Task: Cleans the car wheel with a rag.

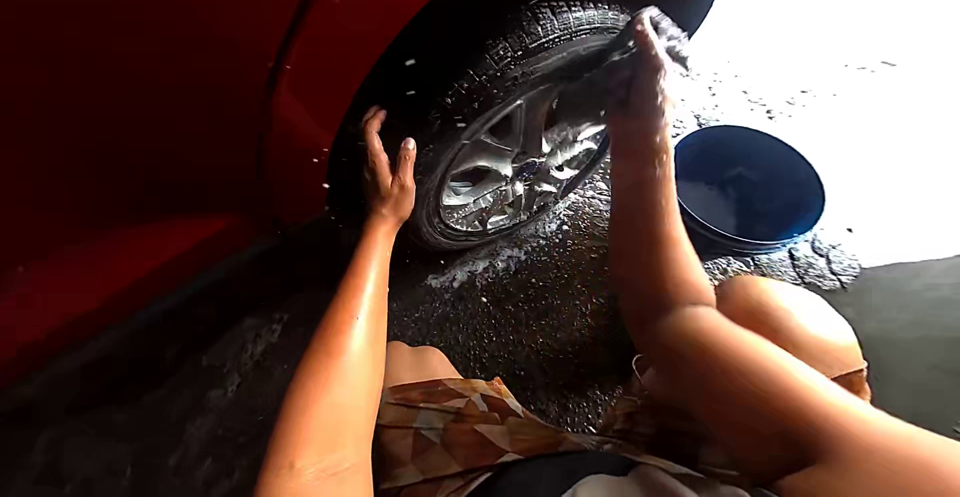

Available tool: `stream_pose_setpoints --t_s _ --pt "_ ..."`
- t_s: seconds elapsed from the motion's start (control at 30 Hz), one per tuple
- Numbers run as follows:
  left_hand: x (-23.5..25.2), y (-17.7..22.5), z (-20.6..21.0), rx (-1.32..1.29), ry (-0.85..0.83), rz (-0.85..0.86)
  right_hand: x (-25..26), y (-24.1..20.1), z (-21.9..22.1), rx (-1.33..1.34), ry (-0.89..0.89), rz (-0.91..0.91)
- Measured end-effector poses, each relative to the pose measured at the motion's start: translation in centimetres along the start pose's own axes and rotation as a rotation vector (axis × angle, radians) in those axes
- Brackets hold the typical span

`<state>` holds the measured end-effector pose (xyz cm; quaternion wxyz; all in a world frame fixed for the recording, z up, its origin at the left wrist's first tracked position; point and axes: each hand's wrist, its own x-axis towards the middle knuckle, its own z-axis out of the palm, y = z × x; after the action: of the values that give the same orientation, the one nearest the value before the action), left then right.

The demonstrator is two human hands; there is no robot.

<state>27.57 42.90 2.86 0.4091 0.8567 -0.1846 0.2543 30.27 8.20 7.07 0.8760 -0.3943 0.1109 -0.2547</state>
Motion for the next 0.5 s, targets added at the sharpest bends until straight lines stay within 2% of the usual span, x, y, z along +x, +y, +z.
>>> stream_pose_setpoints --t_s 0.03,0.1,0.13,0.2,0.27,0.3,0.33,0.4,0.5 --pt "-0.5 -0.2 0.7 0.049 0.023 0.025 3.4 0.3 -1.5 -0.086 0.092 -0.026" --pt "-1.2 -0.4 1.7 0.141 0.079 0.059 9.8 0.9 -5.4 -0.250 0.123 0.012" --pt "-1.3 -0.5 2.2 0.170 0.113 0.064 12.3 0.7 -7.8 -0.354 0.059 0.056" --pt "-1.3 -0.9 3.0 0.225 0.200 0.077 15.9 -1.7 -12.9 -0.685 -0.197 0.168" --pt "-1.4 -1.3 3.9 0.321 0.286 0.067 17.7 -6.1 -17.4 -1.031 -0.427 0.257" --pt "-1.5 -1.4 4.3 0.380 0.323 0.059 17.6 -8.2 -19.5 -1.107 -0.475 0.328" --pt "-1.6 -1.4 4.6 0.419 0.339 0.052 16.9 -10.0 -21.8 -1.142 -0.466 0.409" --pt "-1.5 -1.6 4.9 0.451 0.376 0.064 14.5 -12.0 -26.5 -1.249 -0.329 0.562" --pt "-1.3 -1.9 4.9 0.468 0.416 0.110 13.2 -9.2 -35.5 -1.552 -0.140 0.676"
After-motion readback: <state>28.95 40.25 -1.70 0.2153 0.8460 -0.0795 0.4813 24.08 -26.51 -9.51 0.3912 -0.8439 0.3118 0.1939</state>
